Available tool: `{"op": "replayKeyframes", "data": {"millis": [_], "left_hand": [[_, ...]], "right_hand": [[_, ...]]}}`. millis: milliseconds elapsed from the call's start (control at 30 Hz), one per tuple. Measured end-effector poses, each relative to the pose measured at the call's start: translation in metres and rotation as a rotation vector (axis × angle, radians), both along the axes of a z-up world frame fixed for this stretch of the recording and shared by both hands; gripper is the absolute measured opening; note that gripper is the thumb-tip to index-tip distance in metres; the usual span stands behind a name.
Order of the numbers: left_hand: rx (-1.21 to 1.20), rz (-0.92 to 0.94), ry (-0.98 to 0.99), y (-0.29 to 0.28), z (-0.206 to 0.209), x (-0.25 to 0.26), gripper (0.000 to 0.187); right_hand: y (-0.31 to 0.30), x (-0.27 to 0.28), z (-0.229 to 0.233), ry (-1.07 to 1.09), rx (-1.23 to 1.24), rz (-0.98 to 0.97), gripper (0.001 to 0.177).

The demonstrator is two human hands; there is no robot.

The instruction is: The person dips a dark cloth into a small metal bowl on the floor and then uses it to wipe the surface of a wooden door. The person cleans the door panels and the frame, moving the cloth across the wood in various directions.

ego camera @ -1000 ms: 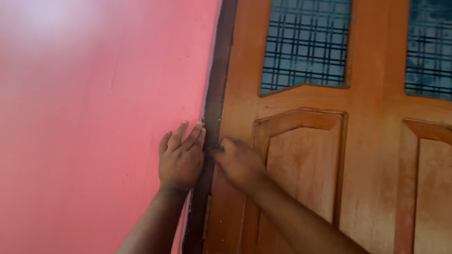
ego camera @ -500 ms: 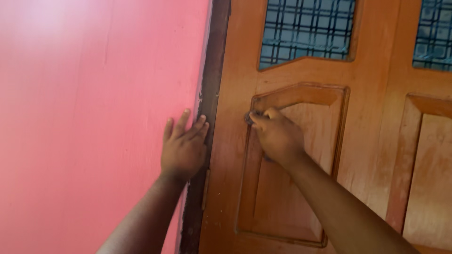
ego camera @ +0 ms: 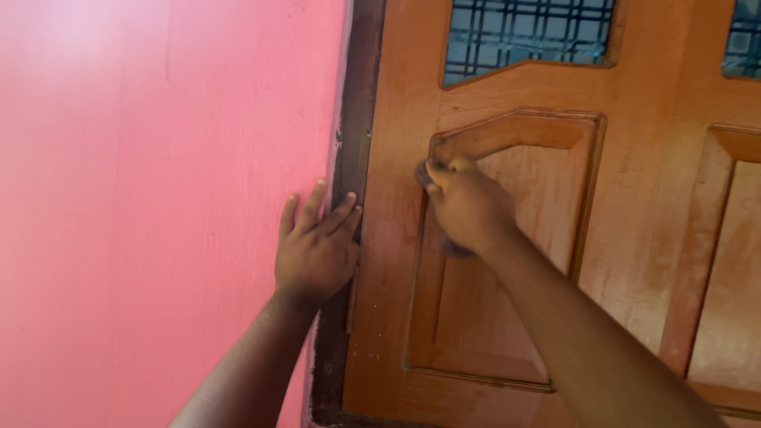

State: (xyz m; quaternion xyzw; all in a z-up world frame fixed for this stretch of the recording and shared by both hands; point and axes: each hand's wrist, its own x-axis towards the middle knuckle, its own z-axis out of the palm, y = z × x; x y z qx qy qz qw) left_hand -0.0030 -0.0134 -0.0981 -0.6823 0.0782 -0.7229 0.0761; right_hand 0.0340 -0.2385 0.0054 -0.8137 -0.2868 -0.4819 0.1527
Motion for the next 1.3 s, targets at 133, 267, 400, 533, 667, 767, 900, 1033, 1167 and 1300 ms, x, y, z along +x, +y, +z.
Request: {"op": "replayKeyframes", "data": {"millis": [133, 267, 400, 533, 667, 767, 900, 1033, 1167, 1300], "left_hand": [[0.166, -0.098, -0.001, 0.002, -0.003, -0.005, 0.032], [0.208, -0.088, 0.004, 0.000, -0.003, -0.008, 0.032], [0.201, -0.075, -0.042, -0.001, -0.004, -0.009, 0.031], [0.087, -0.039, -0.132, -0.002, -0.011, -0.006, 0.034], [0.065, -0.086, -0.136, -0.002, -0.005, -0.008, 0.036], [0.066, -0.093, -0.125, -0.001, -0.010, -0.007, 0.033], [0.055, -0.098, -0.137, -0.001, -0.009, -0.005, 0.032], [0.065, -0.085, -0.106, 0.002, -0.010, -0.002, 0.031], [0.059, -0.056, -0.106, 0.001, -0.009, -0.003, 0.034], [0.025, -0.054, -0.114, 0.001, -0.009, -0.004, 0.036]], "right_hand": [[-0.006, 0.007, -0.031, 0.076, -0.006, 0.152, 0.038], [-0.007, -0.006, -0.056, 0.162, -0.040, 0.082, 0.037], [-0.006, -0.021, -0.042, 0.142, -0.043, 0.038, 0.036], [0.010, -0.010, -0.042, -0.059, -0.020, 0.049, 0.035], [0.015, -0.005, -0.059, -0.137, -0.053, 0.213, 0.041], [0.014, -0.009, -0.080, 0.073, -0.062, 0.128, 0.044], [0.010, -0.001, -0.066, -0.211, -0.090, 0.088, 0.038], [0.018, 0.007, -0.044, -0.330, -0.034, 0.014, 0.036], [0.022, -0.015, -0.064, -0.094, -0.166, 0.124, 0.033], [0.031, -0.030, -0.049, 0.350, 0.018, 0.020, 0.041]]}}
